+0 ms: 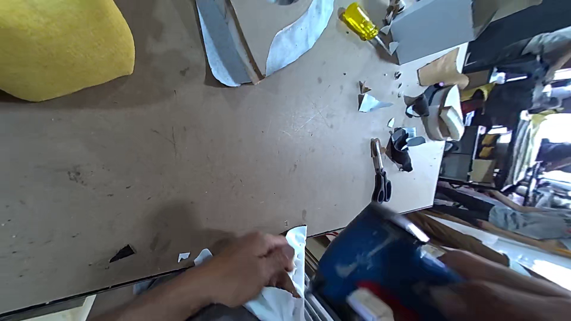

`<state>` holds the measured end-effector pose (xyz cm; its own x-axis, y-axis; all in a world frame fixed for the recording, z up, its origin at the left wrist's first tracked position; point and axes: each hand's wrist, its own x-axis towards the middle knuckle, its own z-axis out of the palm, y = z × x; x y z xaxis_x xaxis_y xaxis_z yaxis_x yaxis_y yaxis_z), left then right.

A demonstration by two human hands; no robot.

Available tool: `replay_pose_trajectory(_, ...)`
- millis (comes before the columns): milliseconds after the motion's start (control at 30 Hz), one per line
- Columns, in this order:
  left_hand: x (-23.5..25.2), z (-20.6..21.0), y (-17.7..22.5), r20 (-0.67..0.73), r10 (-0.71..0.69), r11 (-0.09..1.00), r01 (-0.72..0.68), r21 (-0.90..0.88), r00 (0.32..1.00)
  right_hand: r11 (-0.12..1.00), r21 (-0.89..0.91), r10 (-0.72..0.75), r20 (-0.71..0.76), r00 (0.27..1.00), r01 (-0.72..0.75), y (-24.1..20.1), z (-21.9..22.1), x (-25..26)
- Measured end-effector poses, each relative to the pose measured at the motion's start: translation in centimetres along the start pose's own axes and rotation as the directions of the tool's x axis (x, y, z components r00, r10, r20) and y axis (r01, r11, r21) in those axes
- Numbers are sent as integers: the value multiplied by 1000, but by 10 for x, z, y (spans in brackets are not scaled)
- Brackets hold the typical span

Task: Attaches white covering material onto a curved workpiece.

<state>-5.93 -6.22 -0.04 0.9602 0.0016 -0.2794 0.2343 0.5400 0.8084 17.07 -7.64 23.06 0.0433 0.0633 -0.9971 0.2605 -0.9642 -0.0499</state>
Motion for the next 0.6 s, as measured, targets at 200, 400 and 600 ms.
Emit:
replay_pose_trajectory(200, -38, -19, -22, 53, 375, 913, -378, 152, 926, 731, -682, -505, -573, 646, -34, 71, -29, 60)
replay_pose_trajectory(400, -42, 16, 7, -60, 419, 904, -410, 119, 906, 629, -777, -753, -603, 264, 22, 119, -25, 155)
replay_pose_trajectory(600, -60, 57, 119, -599, 255, 960, -274, 61, 759, 202, -404, -883, -469, -12, 892, 93, 73, 79)
